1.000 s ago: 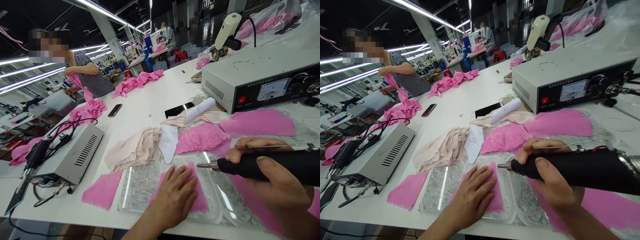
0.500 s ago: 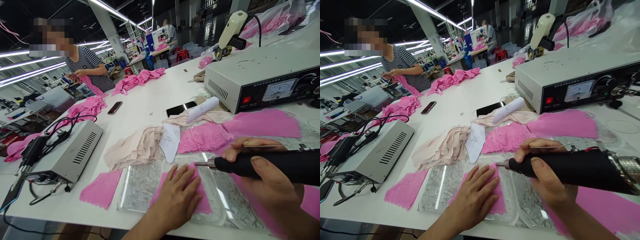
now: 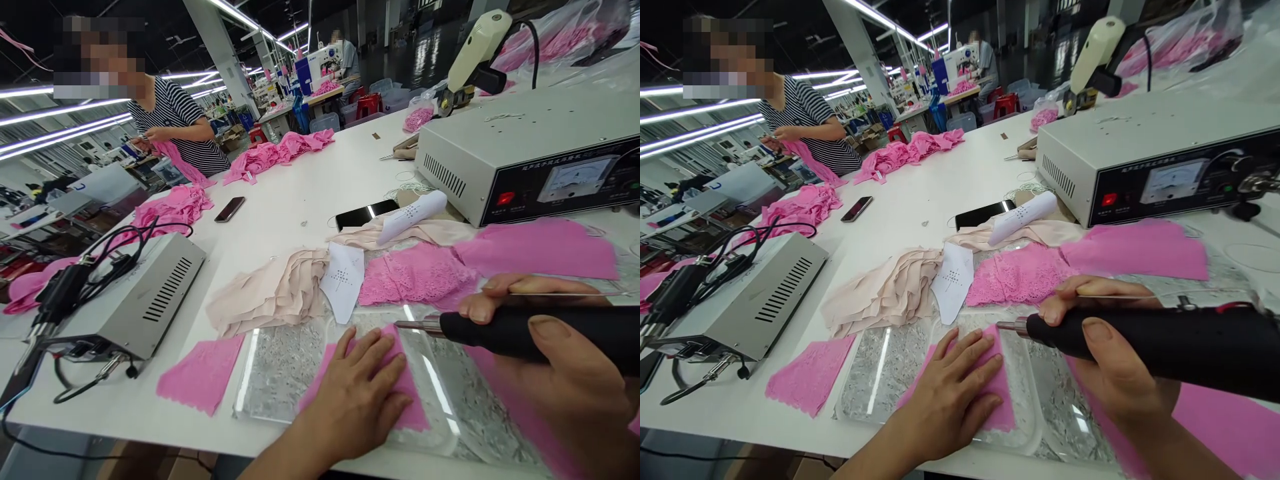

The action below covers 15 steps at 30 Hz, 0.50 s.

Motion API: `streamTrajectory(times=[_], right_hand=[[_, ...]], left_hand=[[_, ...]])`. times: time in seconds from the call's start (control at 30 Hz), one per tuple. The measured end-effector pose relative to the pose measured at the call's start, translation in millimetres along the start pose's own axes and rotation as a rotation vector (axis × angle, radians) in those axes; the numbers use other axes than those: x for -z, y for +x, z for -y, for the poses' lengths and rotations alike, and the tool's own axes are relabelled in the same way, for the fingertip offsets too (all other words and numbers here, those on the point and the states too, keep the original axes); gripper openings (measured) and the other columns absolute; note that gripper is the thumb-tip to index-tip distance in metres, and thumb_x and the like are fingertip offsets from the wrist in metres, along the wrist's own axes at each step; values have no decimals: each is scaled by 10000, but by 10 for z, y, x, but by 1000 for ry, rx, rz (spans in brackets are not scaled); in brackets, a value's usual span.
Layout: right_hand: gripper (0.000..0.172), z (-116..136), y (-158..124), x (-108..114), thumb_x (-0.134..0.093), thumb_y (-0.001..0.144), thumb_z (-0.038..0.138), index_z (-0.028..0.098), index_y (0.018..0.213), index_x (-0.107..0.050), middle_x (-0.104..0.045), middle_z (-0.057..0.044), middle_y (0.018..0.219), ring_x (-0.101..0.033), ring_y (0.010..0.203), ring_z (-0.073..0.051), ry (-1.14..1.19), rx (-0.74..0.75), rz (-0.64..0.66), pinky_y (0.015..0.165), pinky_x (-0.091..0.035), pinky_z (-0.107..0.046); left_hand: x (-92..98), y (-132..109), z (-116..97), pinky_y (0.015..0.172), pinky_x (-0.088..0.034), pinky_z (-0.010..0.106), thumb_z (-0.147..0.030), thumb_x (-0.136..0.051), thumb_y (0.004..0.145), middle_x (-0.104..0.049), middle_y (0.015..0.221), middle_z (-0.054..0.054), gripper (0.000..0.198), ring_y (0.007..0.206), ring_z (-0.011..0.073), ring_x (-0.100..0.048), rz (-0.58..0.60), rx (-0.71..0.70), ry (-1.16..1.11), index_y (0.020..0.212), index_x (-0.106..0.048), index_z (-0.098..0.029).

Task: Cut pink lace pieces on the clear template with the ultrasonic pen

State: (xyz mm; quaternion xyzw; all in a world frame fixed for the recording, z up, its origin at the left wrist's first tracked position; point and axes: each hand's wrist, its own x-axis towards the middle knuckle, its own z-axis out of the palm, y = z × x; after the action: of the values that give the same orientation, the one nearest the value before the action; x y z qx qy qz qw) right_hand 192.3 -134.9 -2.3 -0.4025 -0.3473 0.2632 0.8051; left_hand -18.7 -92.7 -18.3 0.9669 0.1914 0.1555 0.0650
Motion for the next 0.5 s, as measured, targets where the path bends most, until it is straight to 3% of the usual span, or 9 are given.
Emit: streamTrajectory(times=[0.5], right_hand=[[51,21,22,-49,-644,782,227,225,814,-605,-597,-12,806,-597,644,-181,-100,87,64,705,-540,-386]], left_hand=[[-15,-8,14,1077,-386,553,-352,-476,959,-567,1346,124,373,1290,281,-495,21,13,-36,1262,-568,-156]])
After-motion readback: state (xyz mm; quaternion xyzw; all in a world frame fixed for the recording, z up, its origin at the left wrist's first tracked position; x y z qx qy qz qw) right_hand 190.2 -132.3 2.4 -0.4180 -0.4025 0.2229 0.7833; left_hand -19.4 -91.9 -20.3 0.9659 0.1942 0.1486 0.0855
